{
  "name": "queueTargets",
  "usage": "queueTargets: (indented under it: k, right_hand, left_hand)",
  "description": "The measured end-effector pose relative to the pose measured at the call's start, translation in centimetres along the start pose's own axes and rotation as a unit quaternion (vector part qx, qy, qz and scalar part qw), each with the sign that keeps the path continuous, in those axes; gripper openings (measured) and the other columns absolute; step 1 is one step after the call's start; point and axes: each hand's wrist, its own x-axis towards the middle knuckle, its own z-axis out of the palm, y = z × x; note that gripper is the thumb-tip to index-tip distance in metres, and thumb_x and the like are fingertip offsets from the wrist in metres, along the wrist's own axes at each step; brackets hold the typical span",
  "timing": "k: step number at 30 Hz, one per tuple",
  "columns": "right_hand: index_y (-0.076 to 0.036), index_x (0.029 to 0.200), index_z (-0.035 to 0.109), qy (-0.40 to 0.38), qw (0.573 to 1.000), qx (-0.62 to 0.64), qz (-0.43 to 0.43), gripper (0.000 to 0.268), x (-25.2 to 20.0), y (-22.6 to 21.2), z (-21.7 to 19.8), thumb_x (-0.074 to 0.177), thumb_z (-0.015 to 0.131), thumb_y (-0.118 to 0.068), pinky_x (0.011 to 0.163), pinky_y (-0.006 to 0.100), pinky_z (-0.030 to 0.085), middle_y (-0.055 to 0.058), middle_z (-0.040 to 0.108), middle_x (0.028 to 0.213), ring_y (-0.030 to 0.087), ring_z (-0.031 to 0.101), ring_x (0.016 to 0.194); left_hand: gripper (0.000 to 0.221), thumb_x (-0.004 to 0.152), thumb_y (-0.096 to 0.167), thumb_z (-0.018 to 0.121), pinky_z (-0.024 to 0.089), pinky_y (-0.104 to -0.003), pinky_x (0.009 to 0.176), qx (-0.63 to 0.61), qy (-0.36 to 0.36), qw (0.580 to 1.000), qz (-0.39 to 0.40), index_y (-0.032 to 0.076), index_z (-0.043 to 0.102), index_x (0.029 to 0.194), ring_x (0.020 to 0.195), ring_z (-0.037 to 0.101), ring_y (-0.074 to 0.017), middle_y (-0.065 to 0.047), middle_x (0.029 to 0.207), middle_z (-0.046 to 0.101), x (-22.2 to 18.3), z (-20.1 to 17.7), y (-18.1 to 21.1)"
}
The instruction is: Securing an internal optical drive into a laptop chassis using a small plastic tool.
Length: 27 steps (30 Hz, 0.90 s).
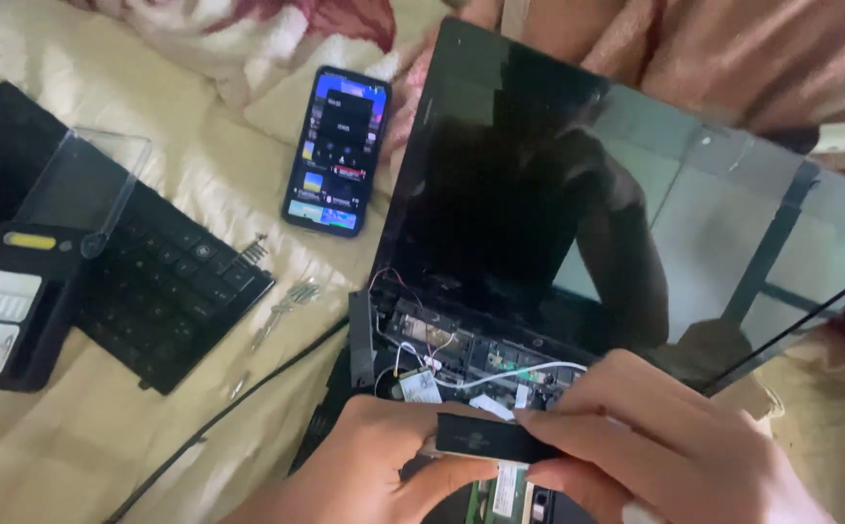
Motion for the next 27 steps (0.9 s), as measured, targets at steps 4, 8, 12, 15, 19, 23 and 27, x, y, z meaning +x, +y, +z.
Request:
queueTargets:
  k: [4,8,12,15,19,23,27]
  right_hand:
    - [-0.016,0.103,0.078,-0.006,0.995,-0.086,-0.046,0.026,-0.4,0.4,0.0,0.087,0.074,-0.036,0.058,0.023,0.062,-0.002,0.074,0.093,0.011,0.075,0.072]
    - [-0.022,0.099,0.081,-0.041,0.997,-0.063,-0.014,0.021,-0.4,0.4,0.3,0.080,0.083,-0.028,0.051,0.019,0.062,-0.005,0.071,0.087,0.006,0.074,0.065]
    - [-0.026,0.092,0.083,-0.058,0.997,-0.055,-0.005,0.020,-0.6,1.0,1.2,0.076,0.090,-0.035,0.050,0.017,0.058,-0.007,0.069,0.078,0.008,0.067,0.058]
    - [-0.022,0.097,0.083,-0.054,0.997,-0.050,-0.028,0.018,-0.5,0.9,1.3,0.083,0.084,-0.034,0.055,0.021,0.058,-0.004,0.067,0.080,0.010,0.069,0.065]
    - [-0.024,0.094,0.079,-0.034,0.998,-0.046,-0.003,0.017,-0.7,-0.2,1.2,0.093,0.071,-0.039,0.053,0.024,0.054,-0.007,0.067,0.080,0.009,0.067,0.068]
    - [-0.025,0.102,0.073,-0.051,0.997,-0.047,0.029,0.014,-0.3,-1.0,0.2,0.096,0.065,-0.034,0.062,0.026,0.062,-0.008,0.076,0.099,0.009,0.077,0.086]
    - [-0.033,0.108,0.066,-0.075,0.982,-0.132,0.111,0.018,-1.9,-0.6,0.8,0.093,0.066,-0.043,0.043,0.027,0.060,-0.019,0.076,0.103,0.003,0.077,0.072]
  left_hand:
    - [0.020,0.096,0.028,0.069,0.058,-0.028,0.068,0.046,-0.008,0.999,-0.021,0.012,0.074,0.107,0.070,0.074,-0.0161,-0.003,0.083,0.078,-0.2,0.2,-0.8]
    - [0.030,0.097,0.031,0.065,0.062,-0.029,0.081,0.030,-0.048,0.997,-0.050,0.013,0.072,0.120,0.086,0.081,-0.0183,-0.004,0.097,0.082,-0.2,-0.3,-1.0]
    - [0.032,0.101,0.033,0.058,0.059,-0.029,0.078,0.072,-0.069,0.995,-0.012,0.016,0.071,0.125,0.084,0.076,-0.0163,-0.003,0.099,0.080,0.0,-0.4,-0.8]
    - [0.031,0.103,0.031,0.055,0.059,-0.030,0.082,0.062,-0.082,0.995,-0.007,0.013,0.068,0.124,0.093,0.078,-0.0210,-0.005,0.104,0.079,0.0,-0.6,-0.8]
    - [0.039,0.098,0.032,0.057,0.057,-0.032,0.094,0.005,-0.124,0.988,-0.089,0.017,0.065,0.133,0.107,0.077,-0.0214,-0.004,0.121,0.078,0.5,-1.3,1.0]
    - [0.050,0.090,0.037,0.062,0.048,-0.025,0.097,-0.037,-0.138,0.983,-0.116,0.018,0.063,0.137,0.113,0.073,-0.0147,0.000,0.122,0.078,0.9,-1.9,2.5]
    - [0.041,0.086,0.040,0.066,0.052,-0.027,0.090,0.031,-0.170,0.948,-0.267,0.021,0.071,0.122,0.106,0.073,-0.0131,0.002,0.120,0.080,1.2,-1.7,3.1]
